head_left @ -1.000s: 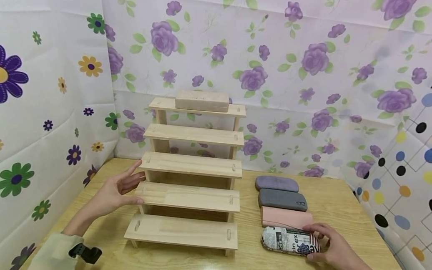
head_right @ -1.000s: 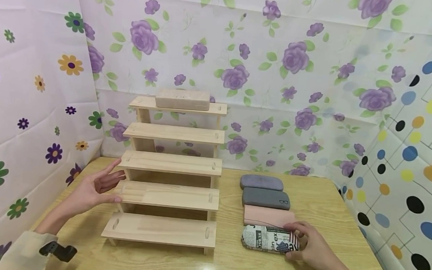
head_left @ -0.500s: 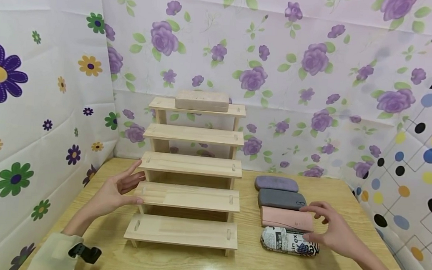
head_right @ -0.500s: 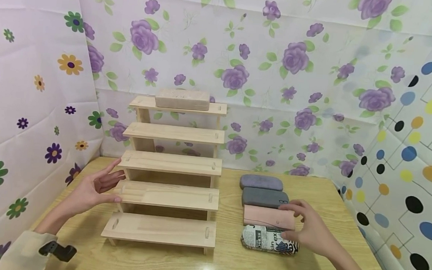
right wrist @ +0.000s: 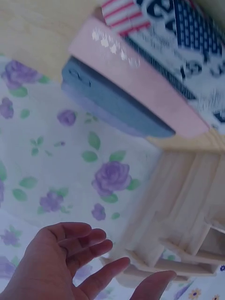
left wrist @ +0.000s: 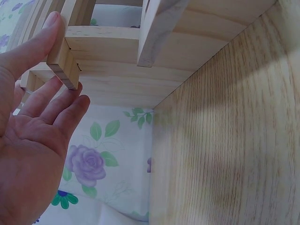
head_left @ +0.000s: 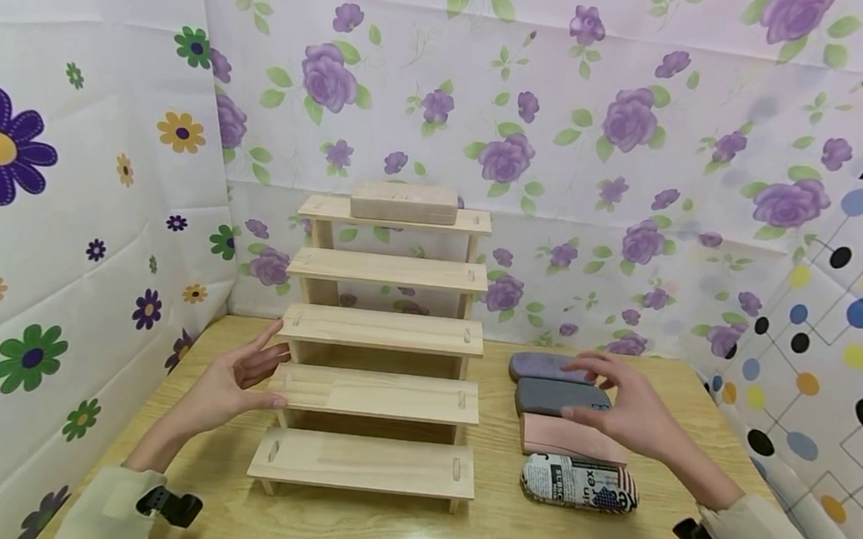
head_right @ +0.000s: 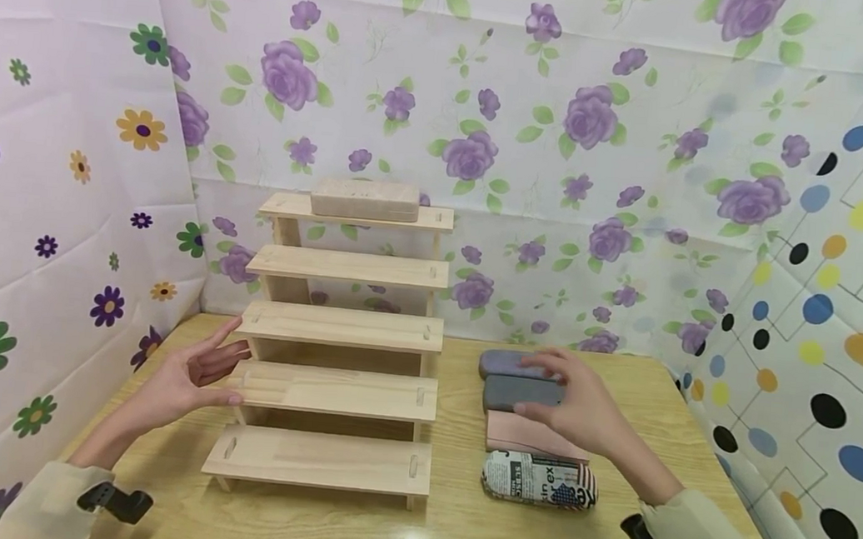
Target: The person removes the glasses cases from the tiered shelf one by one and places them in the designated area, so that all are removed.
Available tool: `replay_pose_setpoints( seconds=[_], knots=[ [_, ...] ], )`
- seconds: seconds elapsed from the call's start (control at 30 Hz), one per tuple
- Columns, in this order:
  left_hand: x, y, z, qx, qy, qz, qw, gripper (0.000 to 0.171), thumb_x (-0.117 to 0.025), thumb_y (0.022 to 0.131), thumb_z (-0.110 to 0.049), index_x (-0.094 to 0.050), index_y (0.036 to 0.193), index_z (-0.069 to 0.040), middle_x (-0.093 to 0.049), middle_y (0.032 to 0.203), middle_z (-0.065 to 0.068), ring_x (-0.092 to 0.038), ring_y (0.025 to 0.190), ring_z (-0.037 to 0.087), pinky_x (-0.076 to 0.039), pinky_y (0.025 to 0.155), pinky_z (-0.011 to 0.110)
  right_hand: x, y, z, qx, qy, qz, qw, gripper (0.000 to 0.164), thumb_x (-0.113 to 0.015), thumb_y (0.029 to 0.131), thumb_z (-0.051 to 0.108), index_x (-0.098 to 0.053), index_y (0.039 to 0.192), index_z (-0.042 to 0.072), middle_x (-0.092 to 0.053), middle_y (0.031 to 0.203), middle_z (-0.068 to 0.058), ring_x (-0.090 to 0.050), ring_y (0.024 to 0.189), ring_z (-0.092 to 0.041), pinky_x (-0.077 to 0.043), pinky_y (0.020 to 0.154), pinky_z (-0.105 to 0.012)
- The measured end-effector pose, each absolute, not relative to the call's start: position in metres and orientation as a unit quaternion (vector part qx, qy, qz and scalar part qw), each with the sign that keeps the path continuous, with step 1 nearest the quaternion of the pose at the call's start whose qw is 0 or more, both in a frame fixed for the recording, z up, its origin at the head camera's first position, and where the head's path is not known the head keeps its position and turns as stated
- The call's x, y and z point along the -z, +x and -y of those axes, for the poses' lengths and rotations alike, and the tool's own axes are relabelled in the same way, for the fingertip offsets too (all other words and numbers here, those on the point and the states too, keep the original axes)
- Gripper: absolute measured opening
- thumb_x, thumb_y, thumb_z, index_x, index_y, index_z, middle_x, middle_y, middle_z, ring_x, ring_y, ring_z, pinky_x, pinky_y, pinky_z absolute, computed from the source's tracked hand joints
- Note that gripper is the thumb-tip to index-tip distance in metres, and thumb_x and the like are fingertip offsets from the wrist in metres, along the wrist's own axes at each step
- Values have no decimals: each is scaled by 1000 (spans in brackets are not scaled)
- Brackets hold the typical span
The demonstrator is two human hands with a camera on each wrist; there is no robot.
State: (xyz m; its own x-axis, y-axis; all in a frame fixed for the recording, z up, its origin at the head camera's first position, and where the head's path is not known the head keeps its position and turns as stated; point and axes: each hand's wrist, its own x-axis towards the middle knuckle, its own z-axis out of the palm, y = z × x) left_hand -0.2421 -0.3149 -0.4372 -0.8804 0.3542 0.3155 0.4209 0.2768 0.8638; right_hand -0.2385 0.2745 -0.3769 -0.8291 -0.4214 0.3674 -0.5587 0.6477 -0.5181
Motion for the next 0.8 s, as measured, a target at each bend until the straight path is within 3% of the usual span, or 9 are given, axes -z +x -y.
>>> replay_pose_setpoints(
  seconds=[0.13,0.33,0.8],
  knots=[
    [437,-242,315,553,-242,797,31,111,-88,85,0,-21,170,-21,-44,156,30,-48,143,27,-45,111,26,364,-253,-256,-328,283,894,112,51,-89,89,26,-69,136,17,-66,131,-3,-59,103,-19,-55,86,-47],
    [437,-242,315,558,-243,793,26,111,-88,84,0,-21,170,-20,-43,156,31,-44,143,37,-45,111,28,340,-277,-226,-349,277,888,113,56,-87,91,24,-66,142,14,-67,121,-4,-58,104,-23,-52,90,-49],
    [438,-243,316,558,-239,794,27,111,-88,84,-1,-21,170,-22,-43,156,30,-45,143,34,-46,110,25,273,-346,-152,-374,278,875,129,70,-86,90,32,-58,151,13,-60,139,-14,-56,120,-33,-54,93,-55]
  ],
)
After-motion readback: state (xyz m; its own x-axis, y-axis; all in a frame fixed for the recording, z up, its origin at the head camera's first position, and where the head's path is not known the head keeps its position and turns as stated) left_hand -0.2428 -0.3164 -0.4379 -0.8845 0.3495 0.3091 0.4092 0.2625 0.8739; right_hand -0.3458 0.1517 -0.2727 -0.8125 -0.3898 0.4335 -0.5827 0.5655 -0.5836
